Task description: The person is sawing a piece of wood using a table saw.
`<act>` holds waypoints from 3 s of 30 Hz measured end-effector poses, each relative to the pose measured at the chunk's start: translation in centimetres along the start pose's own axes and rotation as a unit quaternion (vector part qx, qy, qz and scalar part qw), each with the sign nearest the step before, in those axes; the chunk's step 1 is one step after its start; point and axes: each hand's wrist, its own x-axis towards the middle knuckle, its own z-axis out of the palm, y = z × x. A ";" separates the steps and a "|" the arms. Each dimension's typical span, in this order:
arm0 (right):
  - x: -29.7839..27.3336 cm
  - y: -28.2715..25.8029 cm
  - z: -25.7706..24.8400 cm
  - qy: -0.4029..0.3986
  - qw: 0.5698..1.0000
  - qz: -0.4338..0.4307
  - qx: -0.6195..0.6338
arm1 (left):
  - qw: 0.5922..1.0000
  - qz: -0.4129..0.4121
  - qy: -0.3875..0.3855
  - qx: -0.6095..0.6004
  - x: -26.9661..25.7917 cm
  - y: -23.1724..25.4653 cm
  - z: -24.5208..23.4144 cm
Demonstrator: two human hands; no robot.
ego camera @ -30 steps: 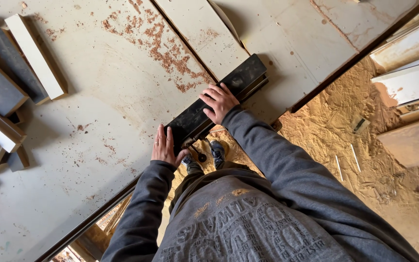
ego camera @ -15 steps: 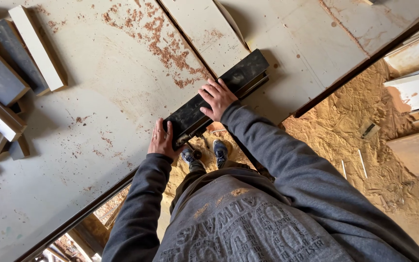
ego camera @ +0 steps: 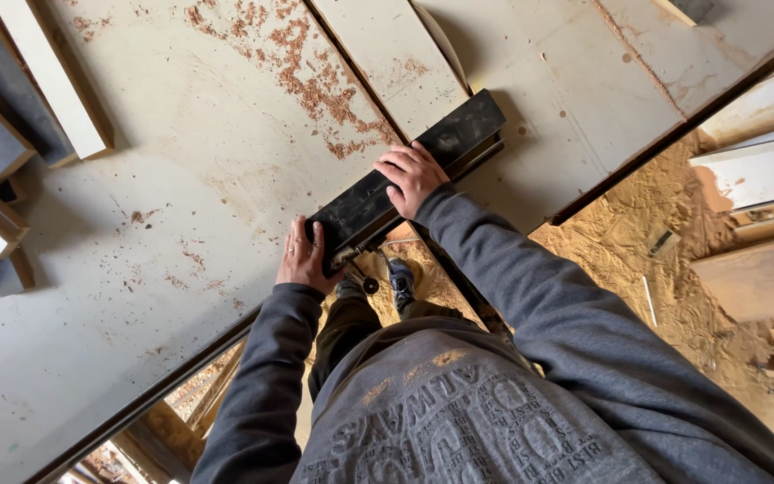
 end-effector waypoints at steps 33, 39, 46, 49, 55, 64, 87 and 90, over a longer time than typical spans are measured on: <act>0.0 2.8 1.7 -0.042 0.998 -0.011 -0.039 | 0.998 -0.001 -0.028 -0.061 0.3 0.3 -1.4; -0.3 2.9 2.2 -0.032 0.999 -0.005 -0.034 | 0.998 0.004 -0.030 -0.051 0.3 0.1 -1.0; -0.4 3.2 2.5 -0.033 0.998 -0.002 -0.047 | 0.999 0.013 -0.006 -0.049 0.3 0.2 -1.0; -0.2 3.2 2.4 -0.038 0.998 -0.002 -0.048 | 0.999 0.006 -0.003 -0.048 0.4 0.4 -1.2; -0.2 2.7 2.0 -0.043 0.998 -0.001 -0.040 | 0.999 0.009 0.004 -0.050 0.2 0.1 -0.5; -0.1 2.9 2.1 -0.043 0.998 -0.006 -0.046 | 0.999 0.013 -0.001 -0.039 0.3 -0.5 0.5; 0.2 2.7 1.7 -0.018 0.998 -0.021 -0.051 | 1.000 -0.008 -0.009 -0.025 0.5 0.8 -1.3; 0.0 2.8 1.8 -0.022 0.998 -0.019 -0.049 | 0.999 -0.011 -0.028 -0.016 0.6 0.7 -1.3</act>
